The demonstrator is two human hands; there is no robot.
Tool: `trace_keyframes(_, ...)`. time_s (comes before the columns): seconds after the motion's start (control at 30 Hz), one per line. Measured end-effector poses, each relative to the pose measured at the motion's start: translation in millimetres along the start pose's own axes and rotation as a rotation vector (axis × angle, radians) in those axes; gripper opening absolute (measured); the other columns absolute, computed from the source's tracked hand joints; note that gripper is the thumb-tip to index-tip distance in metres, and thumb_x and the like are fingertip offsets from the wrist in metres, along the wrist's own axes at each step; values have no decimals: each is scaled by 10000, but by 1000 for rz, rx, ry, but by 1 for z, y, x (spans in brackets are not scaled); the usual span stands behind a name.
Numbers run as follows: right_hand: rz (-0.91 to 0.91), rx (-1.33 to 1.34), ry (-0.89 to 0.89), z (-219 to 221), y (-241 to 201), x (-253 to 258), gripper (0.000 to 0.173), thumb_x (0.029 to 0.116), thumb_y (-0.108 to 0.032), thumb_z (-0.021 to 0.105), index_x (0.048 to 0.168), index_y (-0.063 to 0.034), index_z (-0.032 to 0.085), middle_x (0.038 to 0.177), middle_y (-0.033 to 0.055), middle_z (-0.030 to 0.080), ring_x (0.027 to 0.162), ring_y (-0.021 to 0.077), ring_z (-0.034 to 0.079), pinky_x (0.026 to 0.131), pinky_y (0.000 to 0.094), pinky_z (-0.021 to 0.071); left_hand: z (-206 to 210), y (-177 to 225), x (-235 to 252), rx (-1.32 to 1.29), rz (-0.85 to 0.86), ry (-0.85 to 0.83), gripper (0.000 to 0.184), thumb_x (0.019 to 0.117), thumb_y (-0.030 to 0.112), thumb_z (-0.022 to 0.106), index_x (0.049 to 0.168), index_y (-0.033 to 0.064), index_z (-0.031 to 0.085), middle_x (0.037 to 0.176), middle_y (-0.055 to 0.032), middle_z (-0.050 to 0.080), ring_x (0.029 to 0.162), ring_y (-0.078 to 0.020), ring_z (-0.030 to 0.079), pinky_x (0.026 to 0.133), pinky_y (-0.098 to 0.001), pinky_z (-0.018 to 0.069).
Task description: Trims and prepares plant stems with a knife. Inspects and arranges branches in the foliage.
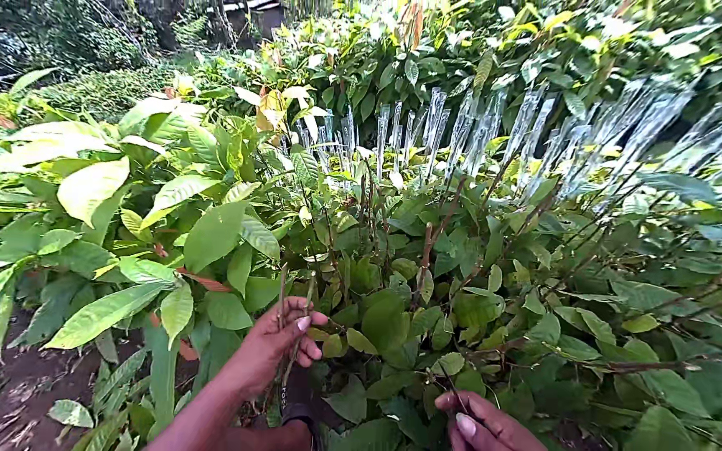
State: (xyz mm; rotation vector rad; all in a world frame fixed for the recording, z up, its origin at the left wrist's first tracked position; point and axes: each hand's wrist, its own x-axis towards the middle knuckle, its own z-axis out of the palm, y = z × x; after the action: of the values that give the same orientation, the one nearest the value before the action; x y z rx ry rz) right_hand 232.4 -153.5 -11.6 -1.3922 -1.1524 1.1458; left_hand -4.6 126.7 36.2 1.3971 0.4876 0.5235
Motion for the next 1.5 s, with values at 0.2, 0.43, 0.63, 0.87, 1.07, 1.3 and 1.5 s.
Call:
trace_keyframes(0.2, -49, -26, 98, 6, -38, 54, 274, 1052, -239, 542, 1260, -65, 581, 964, 17, 684, 786, 126, 705, 715, 300, 625, -40, 18, 108, 152, 92, 392, 244, 1065, 101, 519, 1306, 60, 517, 785, -4, 554, 552, -55, 505, 513, -188, 457)
trace_keyframes(0.43, 75, -29, 241, 20, -59, 197, 454, 1124, -286, 376, 1541, -108, 395, 940, 47, 581, 704, 129, 596, 633, 289, 534, -94, -5, 227, 381, -66, 537, 378, 1088, 367, 494, 1214, 36, 628, 725, -30, 522, 530, -105, 466, 533, -275, 451)
trace_keyframes(0.63, 104, -48, 423, 23, -32, 311, 436, 1137, -249, 339, 1522, -66, 432, 1140, 154, 660, 950, 202, 655, 835, 356, 535, -112, -26, 282, 278, -135, 362, 278, 1092, 216, 487, 1272, 47, 614, 1102, -86, 681, 851, -149, 677, 719, -321, 569)
trace_keyframes(0.87, 75, 51, 544, 13, 2, 388, 478, 1142, -321, 292, 1573, -125, 358, 1033, 144, 657, 803, 207, 617, 719, 384, 520, -155, -24, 301, 362, -142, 345, 301, 1082, 177, 506, 1348, 61, 586, 1246, -108, 659, 1016, -184, 680, 858, -361, 565)
trace_keyframes(1.07, 14, 181, 473, 11, 8, 425, 452, 1140, -305, 315, 1551, -147, 414, 1178, 160, 670, 903, 223, 682, 771, 377, 562, -136, -31, 312, 197, -94, 293, 323, 1104, 248, 462, 1367, 94, 570, 1232, -64, 671, 856, -152, 712, 686, -290, 594)
trace_keyframes(1.3, -17, 230, 384, -4, 4, 439, 430, 1138, -279, 324, 1537, -154, 422, 1090, 78, 681, 762, 123, 615, 634, 273, 491, -99, -43, 329, 48, -171, 121, 462, 1103, 451, 384, 1221, 77, 628, 1005, -53, 693, 866, -175, 678, 760, -377, 576)
trace_keyframes(1.5, -35, 292, 319, -12, 6, 437, 401, 1131, -256, 355, 1506, -161, 459, 1070, 81, 653, 764, 133, 608, 611, 258, 481, -92, -41, 328, 61, -218, 79, 513, 1078, 494, 432, 1205, 21, 584, 1013, -83, 662, 793, -160, 679, 738, -347, 601)
